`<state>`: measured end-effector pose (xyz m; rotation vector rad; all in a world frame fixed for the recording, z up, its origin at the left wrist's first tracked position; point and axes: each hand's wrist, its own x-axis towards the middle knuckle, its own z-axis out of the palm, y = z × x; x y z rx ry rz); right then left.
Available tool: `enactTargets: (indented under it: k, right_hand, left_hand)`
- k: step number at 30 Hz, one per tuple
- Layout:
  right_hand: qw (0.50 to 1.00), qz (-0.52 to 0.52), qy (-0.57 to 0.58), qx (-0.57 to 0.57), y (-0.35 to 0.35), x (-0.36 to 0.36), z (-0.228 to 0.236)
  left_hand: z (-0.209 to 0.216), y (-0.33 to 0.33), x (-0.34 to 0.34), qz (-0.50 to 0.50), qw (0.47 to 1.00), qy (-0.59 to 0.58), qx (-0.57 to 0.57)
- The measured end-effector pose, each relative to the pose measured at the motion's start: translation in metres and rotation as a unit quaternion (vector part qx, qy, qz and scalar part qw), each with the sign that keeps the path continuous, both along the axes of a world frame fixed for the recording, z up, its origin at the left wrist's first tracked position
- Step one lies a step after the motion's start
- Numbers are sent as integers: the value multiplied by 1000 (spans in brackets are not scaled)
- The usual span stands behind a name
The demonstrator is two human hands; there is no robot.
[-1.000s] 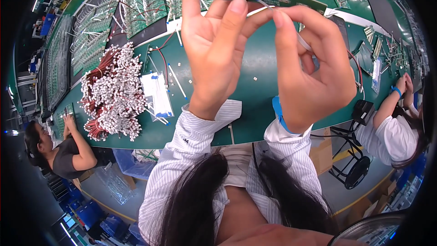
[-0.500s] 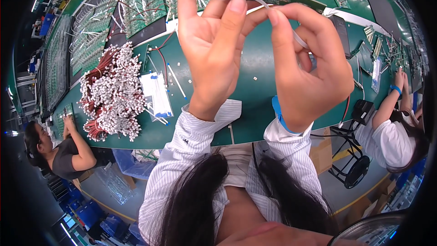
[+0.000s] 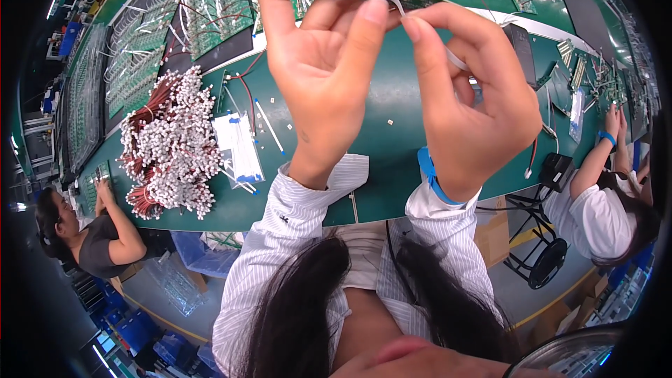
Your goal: The person connects ribbon cables and wire connectors to circuit boards by hand and places the assembled boards onto the work surface.
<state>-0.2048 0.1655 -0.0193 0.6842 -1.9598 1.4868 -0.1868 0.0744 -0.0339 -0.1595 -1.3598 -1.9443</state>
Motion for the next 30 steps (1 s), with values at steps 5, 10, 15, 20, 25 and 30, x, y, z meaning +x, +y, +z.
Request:
enactTargets:
  k: [5,10,15,20,25,30]
  right_hand:
    - [999,31,4,-7,-1,-2,-1]
    - [999,26,2,18,0,-2,0]
    - [999,36,8,24,-1,-5,-4]
    - [998,63,6,-2,-4,-5,-7]
    - [999,44,-3,11,-5,-3,-3]
    - [1000,14,-11,-5,-4,-2,3]
  left_hand:
    - [-5,-4,-1,11,1000,13,-6]
    - [-3,-6,-3,-21,999,39,-11]
    - [-1,-6,-3,0,999,44,-26]
    - [-2,-5,-4,29,998,42,-25]
    - [-1,-5,-2,32,998,50,-21]
    - [13,-1,5,11,996,20,-82]
